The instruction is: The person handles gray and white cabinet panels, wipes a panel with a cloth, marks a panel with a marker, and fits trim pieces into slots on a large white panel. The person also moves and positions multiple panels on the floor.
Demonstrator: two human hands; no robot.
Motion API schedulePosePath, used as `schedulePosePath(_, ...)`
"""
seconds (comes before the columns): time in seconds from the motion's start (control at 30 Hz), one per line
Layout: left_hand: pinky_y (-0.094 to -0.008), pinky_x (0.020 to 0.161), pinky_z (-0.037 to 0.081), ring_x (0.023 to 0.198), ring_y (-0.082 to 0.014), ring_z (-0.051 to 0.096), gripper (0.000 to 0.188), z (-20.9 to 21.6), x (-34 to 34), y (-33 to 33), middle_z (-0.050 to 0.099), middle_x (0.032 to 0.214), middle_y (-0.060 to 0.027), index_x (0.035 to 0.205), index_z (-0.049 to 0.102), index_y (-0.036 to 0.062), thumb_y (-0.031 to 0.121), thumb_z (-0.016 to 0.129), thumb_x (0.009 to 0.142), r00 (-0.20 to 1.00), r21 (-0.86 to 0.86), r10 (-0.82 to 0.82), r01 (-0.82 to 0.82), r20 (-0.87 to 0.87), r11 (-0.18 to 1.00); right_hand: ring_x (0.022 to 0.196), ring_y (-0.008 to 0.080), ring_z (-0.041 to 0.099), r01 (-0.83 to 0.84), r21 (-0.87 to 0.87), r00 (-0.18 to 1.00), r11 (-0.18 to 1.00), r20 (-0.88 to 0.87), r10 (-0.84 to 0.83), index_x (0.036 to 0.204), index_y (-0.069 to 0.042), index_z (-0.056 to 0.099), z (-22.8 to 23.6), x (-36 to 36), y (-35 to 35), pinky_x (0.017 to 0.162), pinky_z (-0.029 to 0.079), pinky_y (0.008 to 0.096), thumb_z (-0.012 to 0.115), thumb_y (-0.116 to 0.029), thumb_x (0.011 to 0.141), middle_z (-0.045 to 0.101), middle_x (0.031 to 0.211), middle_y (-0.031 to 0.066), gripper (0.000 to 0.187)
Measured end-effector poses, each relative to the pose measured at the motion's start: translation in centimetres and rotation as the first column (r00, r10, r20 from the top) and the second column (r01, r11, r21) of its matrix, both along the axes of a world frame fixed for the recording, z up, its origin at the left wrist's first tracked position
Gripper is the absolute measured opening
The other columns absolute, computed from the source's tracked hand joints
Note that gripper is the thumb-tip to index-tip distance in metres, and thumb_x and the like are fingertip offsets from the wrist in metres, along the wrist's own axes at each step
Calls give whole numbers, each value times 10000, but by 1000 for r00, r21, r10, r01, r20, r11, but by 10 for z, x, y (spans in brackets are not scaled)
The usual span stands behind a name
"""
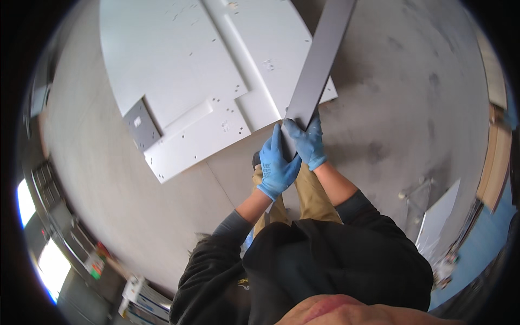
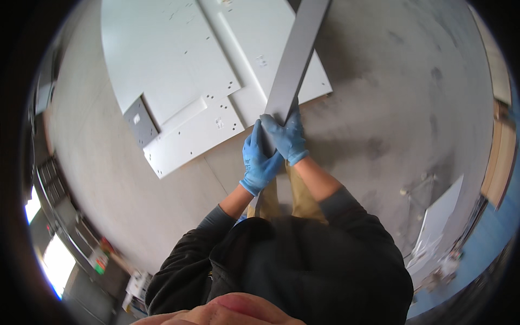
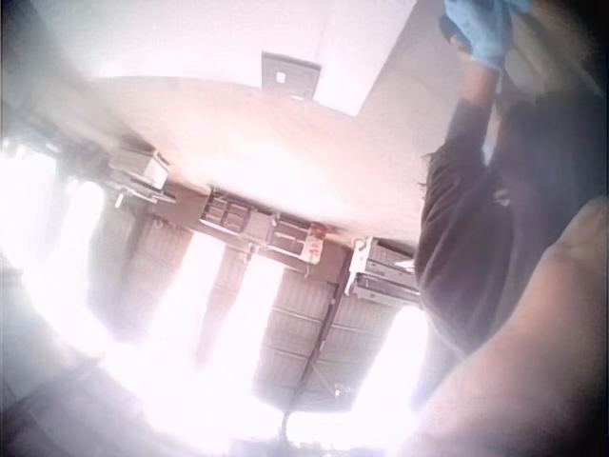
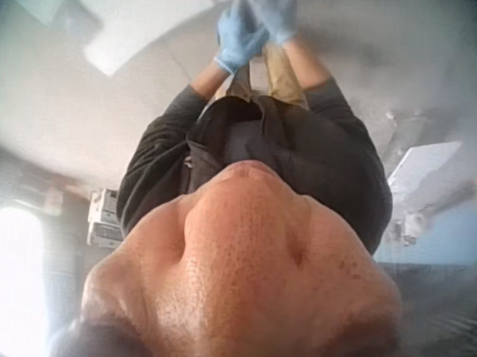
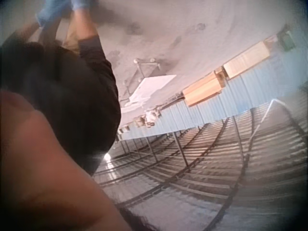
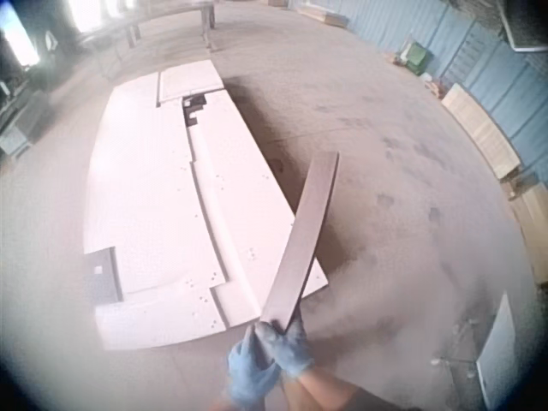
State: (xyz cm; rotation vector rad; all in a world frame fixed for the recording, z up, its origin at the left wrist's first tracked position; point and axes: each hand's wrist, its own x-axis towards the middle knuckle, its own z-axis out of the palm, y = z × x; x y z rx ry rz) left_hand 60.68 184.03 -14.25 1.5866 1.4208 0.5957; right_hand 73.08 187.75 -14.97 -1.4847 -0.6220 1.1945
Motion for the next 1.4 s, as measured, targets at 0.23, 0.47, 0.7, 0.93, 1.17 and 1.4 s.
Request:
schedulePosePath(0.23, -511, 896, 503, 1023, -419, 637, 932, 106, 12, -51, 644, 1167, -264, 1563, 393, -69, 270, 860, 831, 889, 313, -451, 450, -76, 836, 1126, 200, 655, 475, 187, 880, 860, -115, -461, 1357, -23, 556, 107, 70, -99, 993, 543, 353, 752, -94, 961, 661, 1222, 82, 447)
schedulePosePath(0.47, -515, 916, 494, 1051, -400, 648, 943, 156, -2, -117, 651, 1203, -217, 1577, 407, -16, 349, 838, 821, 684, 321, -700, 723, -208, 611, 1333, 301, 566, 753, 403, 275, 521, 526, -805, 1531, 128, 374, 203, 331, -207, 1151, 454, 387, 772, -367, 977, 526, 1536, 236, 843)
schedulePosePath(0.7, -539, 925, 482, 1077, -435, 647, 892, 174, 51, -140, 660, 1213, -227, 1565, 440, 40, 414, 796, 837, 545, 127, -770, 834, -332, 536, 1472, 420, 472, -322, 79, 105, 944, 993, -48, 1511, 32, 512, 246, 231, -270, 1245, 359, 516, 671, -369, 979, 466, 1611, 245, 685)
schedulePosePath(0.93, -519, 878, 504, 1008, -437, 658, 921, 210, 107, -117, 661, 1149, -237, 1550, 419, -2, 373, 818, 810, 550, 307, -796, 826, -252, 474, 1395, 432, 548, -643, -27, 85, 765, 991, 105, 1395, 27, 583, 254, 197, -257, 1193, 414, 550, 758, -598, 837, 529, 1543, 260, 856)
schedulePosePath(1.17, -531, 914, 516, 1066, -448, 647, 1058, 251, 94, -105, 650, 1184, -270, 1600, 326, -45, 326, 870, 772, 617, 288, -721, 786, -316, 547, 1433, 400, 496, -338, -159, -74, 928, 987, 142, 1406, -49, 591, 255, 446, -306, 1215, 387, 503, 765, -64, 704, 541, 1535, 193, 724)
schedulePosePath(1.4, -540, 914, 502, 1036, -455, 632, 1015, 268, 50, -97, 639, 1222, -251, 1593, 338, -48, 289, 863, 792, 725, 410, -626, 684, -289, 603, 1438, 355, 520, 597, -340, 400, 727, 911, 98, 1494, -26, 549, 221, 580, -404, 1217, 399, 419, 563, -388, 1085, 516, 1589, 191, 546)
